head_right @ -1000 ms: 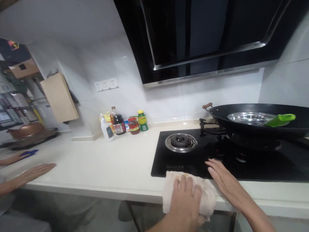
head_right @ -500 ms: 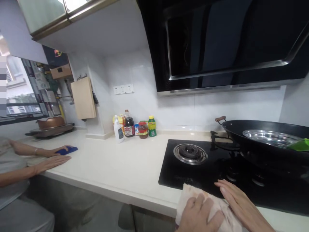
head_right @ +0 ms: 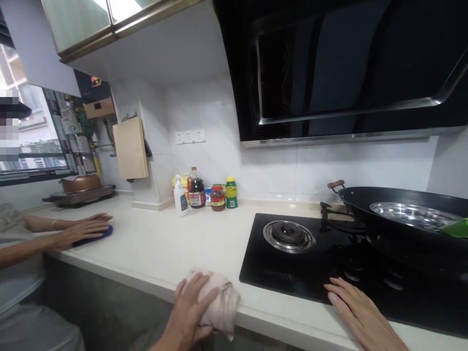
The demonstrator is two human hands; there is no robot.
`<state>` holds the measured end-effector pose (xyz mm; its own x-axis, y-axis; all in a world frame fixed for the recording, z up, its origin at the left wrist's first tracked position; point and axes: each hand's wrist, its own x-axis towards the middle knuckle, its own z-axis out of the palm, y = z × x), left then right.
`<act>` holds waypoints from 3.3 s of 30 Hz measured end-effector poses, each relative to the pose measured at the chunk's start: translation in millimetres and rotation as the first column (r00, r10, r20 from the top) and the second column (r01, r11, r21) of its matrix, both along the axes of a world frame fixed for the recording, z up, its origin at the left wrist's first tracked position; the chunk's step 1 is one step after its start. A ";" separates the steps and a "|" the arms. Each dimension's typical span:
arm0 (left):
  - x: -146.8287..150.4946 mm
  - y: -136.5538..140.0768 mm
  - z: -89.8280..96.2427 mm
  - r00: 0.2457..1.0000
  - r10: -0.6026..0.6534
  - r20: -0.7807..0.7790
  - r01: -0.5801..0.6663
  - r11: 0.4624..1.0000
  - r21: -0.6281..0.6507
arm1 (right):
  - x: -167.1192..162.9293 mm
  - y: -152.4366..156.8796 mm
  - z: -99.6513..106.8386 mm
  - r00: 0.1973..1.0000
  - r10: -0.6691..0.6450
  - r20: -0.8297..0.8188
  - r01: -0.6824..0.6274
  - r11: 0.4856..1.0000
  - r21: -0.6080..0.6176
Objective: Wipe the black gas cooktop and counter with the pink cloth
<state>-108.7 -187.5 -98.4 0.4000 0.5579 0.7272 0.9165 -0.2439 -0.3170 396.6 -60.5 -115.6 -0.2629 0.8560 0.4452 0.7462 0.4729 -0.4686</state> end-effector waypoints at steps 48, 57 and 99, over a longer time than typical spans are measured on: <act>156.1 28.8 -8.9 0.958 -0.282 0.057 0.286 0.956 -0.063 | -16.7 -26.4 42.6 0.995 0.016 -0.094 -0.027 0.993 -0.115; -49.2 -4.4 8.7 0.998 0.019 -0.064 -0.021 0.999 -0.029 | -16.7 -20.0 35.7 0.998 -0.024 -0.058 0.017 0.992 -0.124; -8.3 55.8 109.3 0.861 0.508 0.028 -0.317 0.578 -0.751 | -25.1 -21.2 35.6 0.999 -0.038 0.030 0.038 0.999 -0.020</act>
